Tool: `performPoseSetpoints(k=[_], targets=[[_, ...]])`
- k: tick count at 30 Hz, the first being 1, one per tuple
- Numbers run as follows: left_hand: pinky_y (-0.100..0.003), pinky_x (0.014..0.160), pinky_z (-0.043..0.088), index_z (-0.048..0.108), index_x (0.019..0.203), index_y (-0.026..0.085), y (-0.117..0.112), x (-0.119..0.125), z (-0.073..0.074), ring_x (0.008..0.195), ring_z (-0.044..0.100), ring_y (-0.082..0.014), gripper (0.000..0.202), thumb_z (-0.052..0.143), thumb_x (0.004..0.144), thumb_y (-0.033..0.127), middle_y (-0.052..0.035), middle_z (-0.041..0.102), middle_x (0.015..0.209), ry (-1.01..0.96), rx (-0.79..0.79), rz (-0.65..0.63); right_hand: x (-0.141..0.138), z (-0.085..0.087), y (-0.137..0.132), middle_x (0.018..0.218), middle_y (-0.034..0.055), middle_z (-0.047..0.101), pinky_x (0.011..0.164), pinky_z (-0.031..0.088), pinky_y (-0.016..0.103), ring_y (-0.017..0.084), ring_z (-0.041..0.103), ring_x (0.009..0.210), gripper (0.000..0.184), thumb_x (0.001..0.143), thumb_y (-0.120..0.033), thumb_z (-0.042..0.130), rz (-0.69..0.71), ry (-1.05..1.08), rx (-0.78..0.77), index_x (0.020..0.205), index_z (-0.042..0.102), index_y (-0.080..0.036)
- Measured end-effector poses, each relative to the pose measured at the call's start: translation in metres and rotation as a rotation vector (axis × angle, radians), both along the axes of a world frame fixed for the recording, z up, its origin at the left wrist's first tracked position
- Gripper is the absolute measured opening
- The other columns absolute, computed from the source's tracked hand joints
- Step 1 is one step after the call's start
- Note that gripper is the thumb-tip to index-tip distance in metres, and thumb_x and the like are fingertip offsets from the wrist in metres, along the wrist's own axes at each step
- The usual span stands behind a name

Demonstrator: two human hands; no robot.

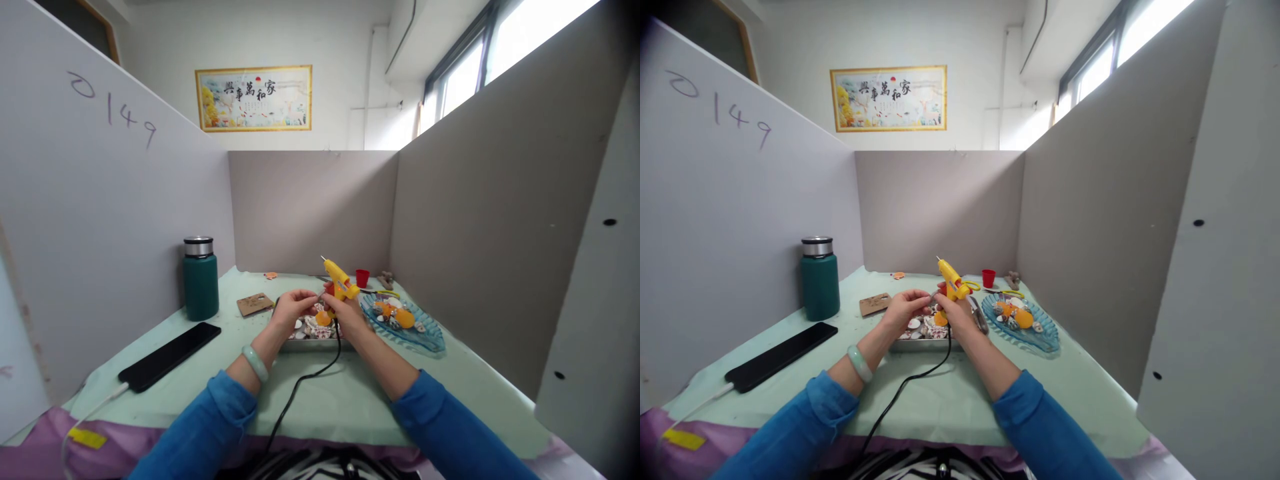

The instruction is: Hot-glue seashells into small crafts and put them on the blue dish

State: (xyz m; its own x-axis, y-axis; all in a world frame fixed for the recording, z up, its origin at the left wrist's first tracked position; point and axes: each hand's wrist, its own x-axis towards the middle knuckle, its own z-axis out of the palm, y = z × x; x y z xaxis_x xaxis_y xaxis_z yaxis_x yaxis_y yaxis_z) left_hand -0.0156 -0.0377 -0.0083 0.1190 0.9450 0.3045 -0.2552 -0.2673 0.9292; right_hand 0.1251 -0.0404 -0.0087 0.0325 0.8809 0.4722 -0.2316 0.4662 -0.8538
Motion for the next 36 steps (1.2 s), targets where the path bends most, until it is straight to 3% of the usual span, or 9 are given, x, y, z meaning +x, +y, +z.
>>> performPoseSetpoints(k=[4, 7, 10, 13, 18, 21, 24, 32, 36], targets=[[-0.026, 0.058, 0.048, 0.064, 0.080, 0.013, 0.000, -0.004, 0.006, 0.052, 0.058, -0.0117, 0.035, 0.080, 0.057, 0.034, -0.0030, 0.064, 0.066, 0.081, 0.033, -0.011, 0.001, 0.001, -0.001, 0.059, -0.0055, 0.052, 0.050, 0.039, 0.022, 0.008, 0.047, 0.049, 0.032, 0.062, -0.028, 0.067, 0.062, 0.087, -0.012, 0.091, 0.057, -0.018], [-0.026, 0.054, 0.045, 0.063, 0.077, 0.015, 0.008, -0.012, 0.010, 0.050, 0.057, -0.0125, 0.030, 0.075, 0.061, 0.037, -0.0054, 0.067, 0.070, 0.236, 0.067, 0.075, 0.002, 0.000, 0.002, 0.051, -0.0077, 0.047, 0.047, 0.037, 0.022, 0.008, 0.044, 0.045, 0.031, 0.062, -0.028, 0.067, 0.037, 0.083, -0.034, 0.089, 0.057, -0.018], [-0.025, 0.055, 0.042, 0.063, 0.060, 0.018, 0.023, -0.021, 0.006, 0.051, 0.056, -0.0152, 0.014, 0.072, 0.060, 0.029, -0.0029, 0.060, 0.052, 0.623, 0.155, 0.259, 0.004, -0.002, 0.008, 0.050, -0.0075, 0.048, 0.046, 0.037, 0.022, 0.008, 0.043, 0.044, 0.031, 0.059, -0.029, 0.068, -0.006, 0.079, -0.069, 0.086, 0.058, -0.017], [-0.026, 0.066, 0.043, 0.065, 0.054, 0.022, 0.036, -0.023, -0.003, 0.069, 0.062, -0.0207, 0.009, 0.069, 0.053, 0.015, -0.0047, 0.065, 0.060, 1.013, 0.248, 0.393, 0.005, -0.004, 0.013, 0.050, -0.0068, 0.049, 0.045, 0.037, 0.022, 0.008, 0.042, 0.042, 0.031, 0.057, -0.029, 0.068, -0.053, 0.078, -0.106, 0.083, 0.059, -0.017], [-0.031, 0.075, 0.044, 0.070, 0.063, 0.021, 0.038, -0.018, -0.011, 0.084, 0.063, -0.0268, 0.010, 0.065, 0.058, 0.013, -0.0129, 0.068, 0.085, 1.439, 0.305, 0.383, 0.005, -0.005, 0.013, 0.046, -0.0076, 0.048, 0.044, 0.036, 0.021, 0.007, 0.042, 0.041, 0.026, 0.056, -0.027, 0.067, -0.084, 0.058, -0.142, 0.078, 0.059, -0.017], [-0.032, 0.078, 0.044, 0.070, 0.065, 0.018, 0.036, -0.017, -0.012, 0.086, 0.063, -0.0277, 0.008, 0.065, 0.059, 0.015, -0.0163, 0.067, 0.090, 1.488, 0.319, 0.362, 0.004, -0.004, 0.010, 0.046, -0.0076, 0.048, 0.043, 0.036, 0.021, 0.007, 0.042, 0.041, 0.024, 0.055, -0.027, 0.067, -0.090, 0.045, -0.142, 0.075, 0.058, -0.017], [-0.036, 0.080, 0.044, 0.065, 0.058, 0.016, 0.036, -0.016, -0.012, 0.086, 0.063, -0.0303, 0.005, 0.067, 0.056, 0.012, -0.0181, 0.067, 0.084, 1.449, 0.308, 0.362, 0.004, -0.003, 0.010, 0.050, -0.0068, 0.051, 0.043, 0.036, 0.021, 0.007, 0.042, 0.041, 0.024, 0.054, -0.026, 0.067, -0.082, 0.051, -0.128, 0.075, 0.058, -0.017], [-0.046, 0.080, 0.045, 0.056, 0.047, 0.015, 0.041, -0.016, -0.017, 0.083, 0.063, -0.0387, 0.023, 0.067, 0.043, -0.005, -0.0206, 0.065, 0.072, 1.403, 0.269, 0.400, 0.005, -0.006, 0.011, 0.056, -0.0059, 0.053, 0.043, 0.036, 0.021, 0.006, 0.041, 0.042, 0.024, 0.054, -0.023, 0.068, -0.053, 0.068, -0.126, 0.075, 0.058, -0.018], [-0.044, 0.079, 0.044, 0.058, 0.050, 0.015, 0.039, -0.020, -0.015, 0.083, 0.064, -0.0371, 0.020, 0.066, 0.047, -0.003, -0.0187, 0.066, 0.072, 1.375, 0.282, 0.401, 0.005, -0.007, 0.011, 0.053, -0.0062, 0.052, 0.043, 0.036, 0.021, 0.006, 0.042, 0.042, 0.023, 0.056, -0.024, 0.068, -0.052, 0.056, -0.134, 0.075, 0.057, -0.017]])
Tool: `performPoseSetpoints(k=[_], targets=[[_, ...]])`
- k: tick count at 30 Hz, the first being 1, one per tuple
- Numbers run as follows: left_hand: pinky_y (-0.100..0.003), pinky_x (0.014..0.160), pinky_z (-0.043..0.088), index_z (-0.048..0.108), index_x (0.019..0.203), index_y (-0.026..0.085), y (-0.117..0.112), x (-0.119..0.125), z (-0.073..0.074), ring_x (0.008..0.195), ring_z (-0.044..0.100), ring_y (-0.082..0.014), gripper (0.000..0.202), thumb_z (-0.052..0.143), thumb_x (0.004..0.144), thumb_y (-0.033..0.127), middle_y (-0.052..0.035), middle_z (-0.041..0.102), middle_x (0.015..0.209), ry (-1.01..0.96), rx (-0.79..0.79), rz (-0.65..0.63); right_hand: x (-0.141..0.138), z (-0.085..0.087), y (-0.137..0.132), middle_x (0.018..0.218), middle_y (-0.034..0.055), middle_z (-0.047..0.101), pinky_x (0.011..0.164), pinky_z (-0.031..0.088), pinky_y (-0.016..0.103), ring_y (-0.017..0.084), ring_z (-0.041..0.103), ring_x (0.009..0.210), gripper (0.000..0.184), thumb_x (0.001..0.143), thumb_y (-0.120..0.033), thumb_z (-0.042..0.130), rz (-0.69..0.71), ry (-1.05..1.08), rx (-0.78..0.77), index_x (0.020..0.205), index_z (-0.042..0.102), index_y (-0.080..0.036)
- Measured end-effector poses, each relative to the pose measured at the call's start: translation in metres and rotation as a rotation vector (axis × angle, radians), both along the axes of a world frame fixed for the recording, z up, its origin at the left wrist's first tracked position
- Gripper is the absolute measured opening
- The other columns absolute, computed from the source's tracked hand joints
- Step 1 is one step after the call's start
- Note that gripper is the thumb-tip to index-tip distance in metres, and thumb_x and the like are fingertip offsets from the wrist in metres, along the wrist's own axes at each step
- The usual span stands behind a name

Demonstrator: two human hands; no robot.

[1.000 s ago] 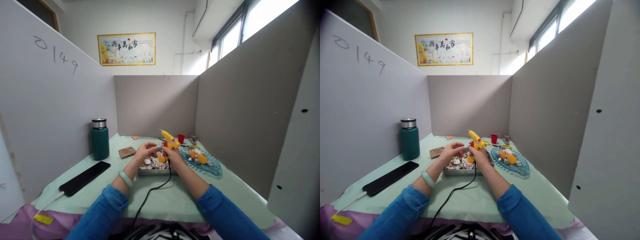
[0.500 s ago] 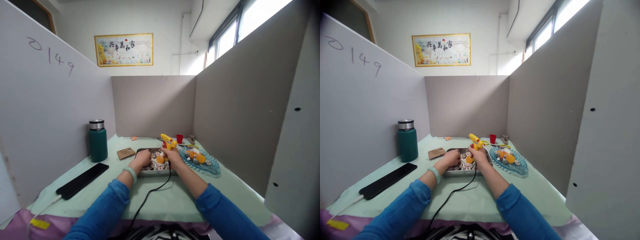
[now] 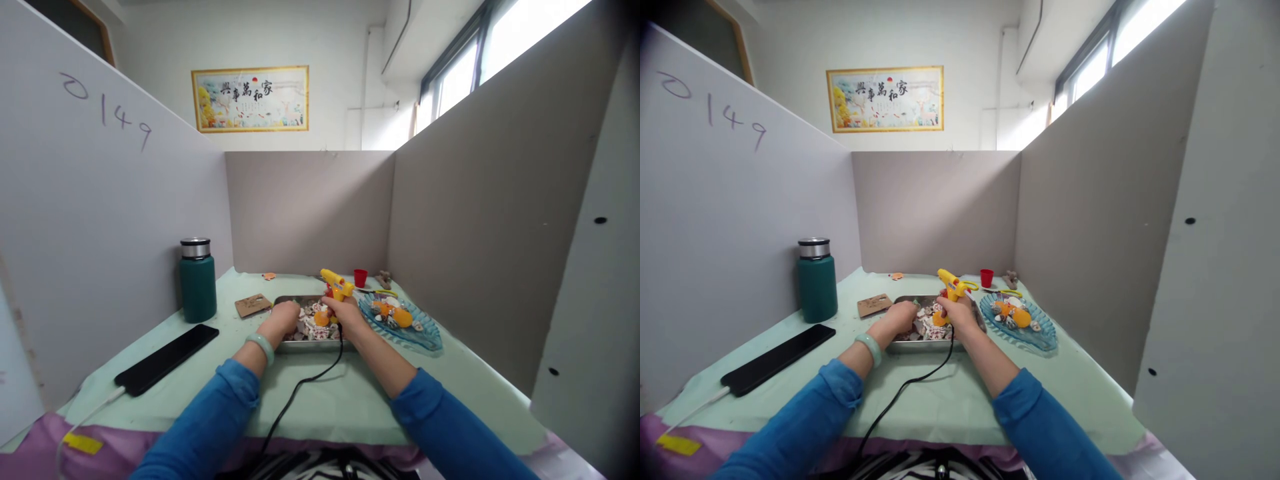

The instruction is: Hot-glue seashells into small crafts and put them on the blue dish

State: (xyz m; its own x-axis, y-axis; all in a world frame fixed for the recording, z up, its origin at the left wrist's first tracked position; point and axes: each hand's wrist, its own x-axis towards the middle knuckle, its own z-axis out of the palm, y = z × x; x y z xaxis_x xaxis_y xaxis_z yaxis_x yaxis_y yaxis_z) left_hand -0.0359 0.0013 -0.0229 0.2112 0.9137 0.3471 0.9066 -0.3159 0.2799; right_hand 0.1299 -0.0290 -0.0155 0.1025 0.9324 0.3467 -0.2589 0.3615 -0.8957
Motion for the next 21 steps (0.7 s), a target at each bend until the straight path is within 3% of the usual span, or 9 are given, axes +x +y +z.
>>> performPoseSetpoints(k=[2, 5, 8, 11, 21], targets=[[-0.039, 0.080, 0.045, 0.061, 0.053, 0.017, -0.002, -0.002, 0.004, 0.081, 0.064, -0.0315, 0.016, 0.066, 0.053, 0.002, -0.0137, 0.066, 0.070, -0.125, 0.045, -0.038, 0.000, -0.001, 0.001, 0.052, -0.0063, 0.051, 0.043, 0.035, 0.021, 0.006, 0.042, 0.041, 0.022, 0.056, -0.024, 0.068, 0.000, -0.008, -0.005, 0.075, 0.058, -0.017], [-0.033, 0.075, 0.047, 0.066, 0.059, 0.019, -0.008, -0.001, 0.014, 0.070, 0.063, -0.0231, 0.008, 0.067, 0.059, 0.011, -0.0063, 0.064, 0.061, -0.468, 0.075, -0.105, 0.000, -0.002, 0.003, 0.052, -0.0066, 0.051, 0.043, 0.035, 0.021, 0.006, 0.042, 0.041, 0.023, 0.056, -0.024, 0.068, 0.004, -0.004, -0.010, 0.075, 0.059, -0.016], [-0.033, 0.068, 0.050, 0.067, 0.070, 0.015, -0.018, 0.003, 0.024, 0.060, 0.062, -0.0191, 0.011, 0.071, 0.061, 0.021, -0.0045, 0.064, 0.059, -0.888, -0.082, -0.187, 0.001, -0.003, 0.005, 0.053, -0.0066, 0.052, 0.043, 0.035, 0.021, 0.006, 0.042, 0.041, 0.025, 0.056, -0.024, 0.068, 0.007, 0.000, -0.007, 0.077, 0.059, -0.016], [-0.033, 0.073, 0.052, 0.066, 0.078, 0.013, -0.030, 0.009, 0.030, 0.066, 0.065, -0.0172, 0.026, 0.077, 0.059, 0.026, -0.0051, 0.067, 0.071, -1.221, -0.201, -0.313, 0.001, -0.003, 0.005, 0.051, -0.0068, 0.051, 0.044, 0.035, 0.021, 0.007, 0.042, 0.041, 0.025, 0.056, -0.026, 0.068, 0.004, -0.011, -0.005, 0.077, 0.059, -0.016], [-0.030, 0.074, 0.052, 0.066, 0.080, 0.010, -0.035, 0.015, 0.025, 0.065, 0.065, -0.0144, 0.030, 0.080, 0.057, 0.021, -0.0050, 0.068, 0.072, -1.330, -0.233, -0.306, 0.001, -0.001, 0.002, 0.046, -0.0075, 0.048, 0.046, 0.036, 0.021, 0.008, 0.043, 0.042, 0.025, 0.058, -0.027, 0.067, 0.011, -0.050, 0.006, 0.079, 0.060, -0.016]])
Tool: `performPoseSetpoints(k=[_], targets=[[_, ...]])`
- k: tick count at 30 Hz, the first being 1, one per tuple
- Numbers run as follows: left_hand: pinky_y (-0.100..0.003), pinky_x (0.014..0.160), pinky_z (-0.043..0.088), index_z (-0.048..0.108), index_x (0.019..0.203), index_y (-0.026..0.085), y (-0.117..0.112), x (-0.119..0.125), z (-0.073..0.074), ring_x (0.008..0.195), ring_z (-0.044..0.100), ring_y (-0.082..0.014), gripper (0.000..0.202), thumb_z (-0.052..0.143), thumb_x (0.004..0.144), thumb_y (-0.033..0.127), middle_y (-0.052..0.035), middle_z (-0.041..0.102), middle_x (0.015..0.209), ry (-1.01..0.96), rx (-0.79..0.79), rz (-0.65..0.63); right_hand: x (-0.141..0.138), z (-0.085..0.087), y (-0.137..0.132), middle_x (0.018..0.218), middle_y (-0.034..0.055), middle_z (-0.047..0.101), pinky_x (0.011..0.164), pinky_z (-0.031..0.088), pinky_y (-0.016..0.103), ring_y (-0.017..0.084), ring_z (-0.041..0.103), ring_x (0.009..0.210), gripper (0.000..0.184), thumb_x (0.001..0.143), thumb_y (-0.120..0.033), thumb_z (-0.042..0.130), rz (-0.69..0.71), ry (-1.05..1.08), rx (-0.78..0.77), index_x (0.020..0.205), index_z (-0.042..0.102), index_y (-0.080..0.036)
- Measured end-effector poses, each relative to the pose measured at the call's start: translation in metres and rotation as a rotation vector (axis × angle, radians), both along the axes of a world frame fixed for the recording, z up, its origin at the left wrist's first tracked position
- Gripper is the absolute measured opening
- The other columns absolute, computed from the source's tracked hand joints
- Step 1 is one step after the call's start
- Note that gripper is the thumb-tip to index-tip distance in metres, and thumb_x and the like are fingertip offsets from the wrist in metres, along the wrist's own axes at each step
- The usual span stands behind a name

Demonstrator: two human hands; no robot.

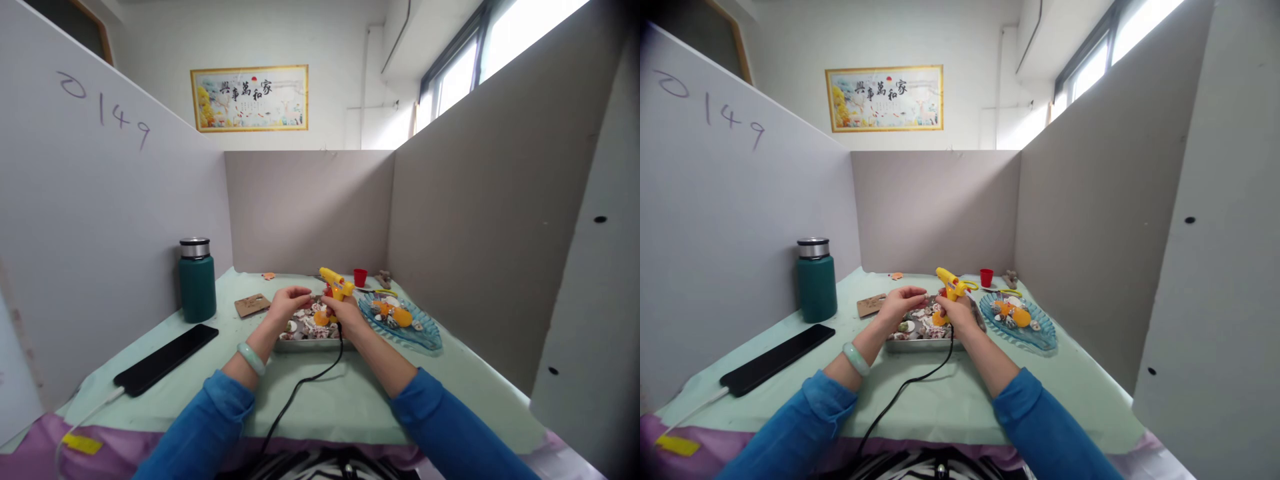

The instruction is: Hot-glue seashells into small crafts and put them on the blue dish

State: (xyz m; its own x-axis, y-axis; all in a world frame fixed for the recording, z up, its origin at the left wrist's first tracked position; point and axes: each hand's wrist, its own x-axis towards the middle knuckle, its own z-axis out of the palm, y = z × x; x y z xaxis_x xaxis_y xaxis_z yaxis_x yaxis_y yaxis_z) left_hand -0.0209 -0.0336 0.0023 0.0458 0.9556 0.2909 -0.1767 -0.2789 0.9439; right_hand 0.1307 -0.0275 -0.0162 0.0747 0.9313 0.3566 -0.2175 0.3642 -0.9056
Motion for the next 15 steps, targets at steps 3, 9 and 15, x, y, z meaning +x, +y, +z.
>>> performPoseSetpoints(k=[3, 9, 15], targets=[[-0.030, 0.072, 0.053, 0.065, 0.080, 0.010, 0.0022, 0.0007, -0.0035, 0.064, 0.065, -0.0143, 0.031, 0.081, 0.057, 0.023, -0.0051, 0.068, 0.071, 0.004, 0.008, 0.000, -0.0005, -0.0003, -0.0007, 0.045, -0.0080, 0.047, 0.046, 0.036, 0.021, 0.008, 0.043, 0.042, 0.027, 0.058, -0.028, 0.067, 0.009, -0.014, 0.003, 0.080, 0.059, -0.016], [-0.027, 0.059, 0.052, 0.063, 0.074, 0.010, 0.0035, 0.0031, -0.0065, 0.056, 0.063, -0.0133, 0.029, 0.079, 0.061, 0.031, -0.0040, 0.065, 0.062, 0.036, -0.045, 0.020, -0.0013, -0.0035, 0.0013, 0.047, -0.0070, 0.049, 0.045, 0.036, 0.021, 0.008, 0.044, 0.041, 0.029, 0.060, -0.028, 0.067, 0.030, -0.031, 0.005, 0.084, 0.059, -0.015], [-0.023, 0.053, 0.050, 0.061, 0.073, 0.011, 0.0025, 0.0049, -0.0064, 0.053, 0.062, -0.0132, 0.030, 0.077, 0.063, 0.034, -0.0038, 0.065, 0.058, 0.063, -0.081, 0.027, -0.0020, -0.0008, -0.0020, 0.047, -0.0070, 0.049, 0.045, 0.035, 0.021, 0.008, 0.044, 0.041, 0.027, 0.060, -0.026, 0.066, 0.001, -0.062, 0.000, 0.083, 0.059, -0.015]])
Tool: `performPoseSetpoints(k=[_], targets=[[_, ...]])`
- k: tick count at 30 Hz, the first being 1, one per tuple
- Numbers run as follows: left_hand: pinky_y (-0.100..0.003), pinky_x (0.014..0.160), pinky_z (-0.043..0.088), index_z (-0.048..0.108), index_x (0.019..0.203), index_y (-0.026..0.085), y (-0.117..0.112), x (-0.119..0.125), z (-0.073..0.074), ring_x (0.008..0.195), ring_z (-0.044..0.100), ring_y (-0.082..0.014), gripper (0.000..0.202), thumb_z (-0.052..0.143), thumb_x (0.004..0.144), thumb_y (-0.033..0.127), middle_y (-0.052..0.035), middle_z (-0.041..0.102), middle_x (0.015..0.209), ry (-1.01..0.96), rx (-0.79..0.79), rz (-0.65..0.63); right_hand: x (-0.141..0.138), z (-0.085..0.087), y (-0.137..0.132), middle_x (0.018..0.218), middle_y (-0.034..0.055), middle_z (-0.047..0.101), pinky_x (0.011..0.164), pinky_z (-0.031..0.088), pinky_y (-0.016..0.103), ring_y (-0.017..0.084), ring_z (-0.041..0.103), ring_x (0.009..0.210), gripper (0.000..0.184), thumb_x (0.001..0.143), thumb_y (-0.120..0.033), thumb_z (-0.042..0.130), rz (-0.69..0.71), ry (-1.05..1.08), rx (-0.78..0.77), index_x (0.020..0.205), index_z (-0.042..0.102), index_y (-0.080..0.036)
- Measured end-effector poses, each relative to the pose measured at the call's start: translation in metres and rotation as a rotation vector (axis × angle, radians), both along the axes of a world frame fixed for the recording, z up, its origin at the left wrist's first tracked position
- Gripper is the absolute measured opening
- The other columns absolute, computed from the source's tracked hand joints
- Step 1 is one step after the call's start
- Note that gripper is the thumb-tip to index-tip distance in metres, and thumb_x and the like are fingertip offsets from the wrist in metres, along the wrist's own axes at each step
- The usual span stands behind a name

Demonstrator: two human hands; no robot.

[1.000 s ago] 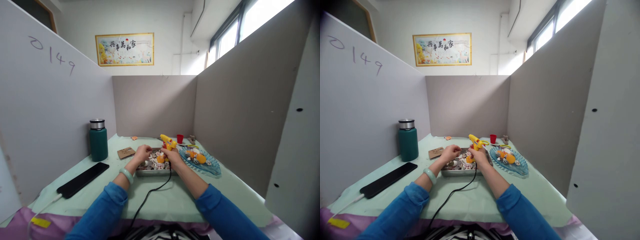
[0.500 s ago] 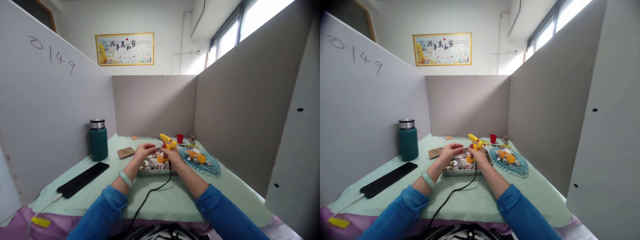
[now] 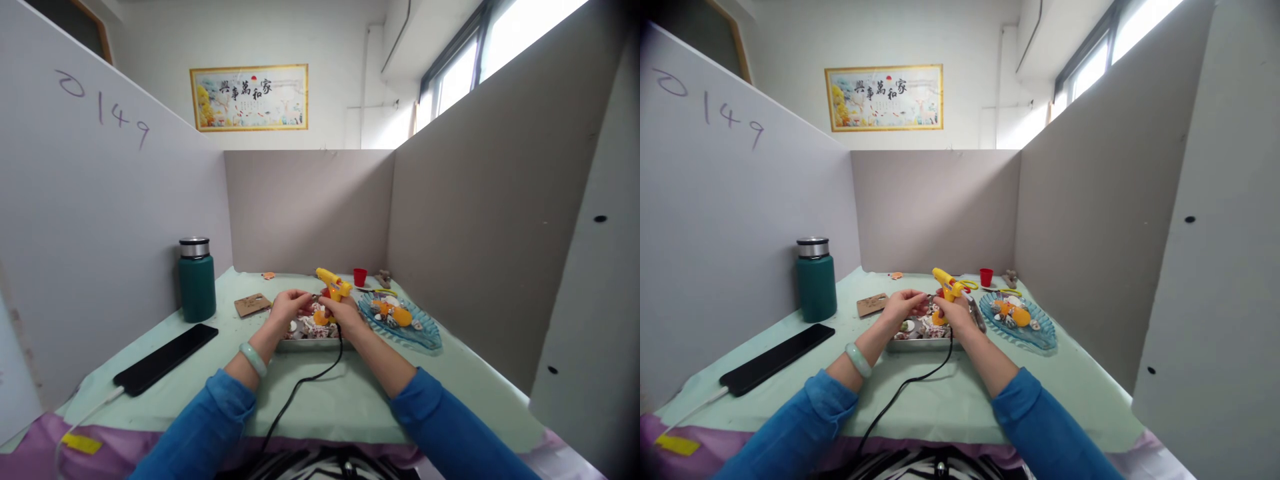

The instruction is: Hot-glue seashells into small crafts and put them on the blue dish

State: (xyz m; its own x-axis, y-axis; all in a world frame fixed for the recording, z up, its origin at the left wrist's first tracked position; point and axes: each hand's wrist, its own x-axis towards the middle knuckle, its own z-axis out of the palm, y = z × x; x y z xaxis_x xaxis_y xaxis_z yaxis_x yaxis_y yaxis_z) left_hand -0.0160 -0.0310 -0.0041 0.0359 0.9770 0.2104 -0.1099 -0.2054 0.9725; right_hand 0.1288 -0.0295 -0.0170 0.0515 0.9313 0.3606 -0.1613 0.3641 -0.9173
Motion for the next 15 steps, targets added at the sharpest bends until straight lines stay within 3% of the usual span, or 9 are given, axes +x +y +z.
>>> performPoseSetpoints(k=[7, 15], targets=[[-0.023, 0.050, 0.048, 0.061, 0.076, 0.012, 0.0001, 0.0013, -0.0010, 0.049, 0.059, -0.0122, 0.030, 0.077, 0.062, 0.034, -0.0017, 0.063, 0.056, 0.067, 0.088, 0.020, 0.0015, -0.0011, -0.0008, 0.051, -0.0056, 0.051, 0.046, 0.039, 0.022, 0.010, 0.047, 0.044, 0.025, 0.063, -0.029, 0.063, -0.063, -0.137, 0.029, 0.085, 0.061, -0.017], [-0.022, 0.047, 0.046, 0.062, 0.074, 0.011, -0.0077, 0.0050, 0.0034, 0.044, 0.055, -0.0105, 0.025, 0.072, 0.066, 0.033, 0.0003, 0.059, 0.050, 0.129, 0.080, 0.001, 0.0023, -0.0030, -0.0002, 0.070, 0.0013, 0.063, 0.053, 0.044, 0.024, 0.014, 0.056, 0.059, 0.031, 0.067, -0.035, 0.059, -0.119, -0.280, 0.094, 0.092, 0.061, -0.017]])
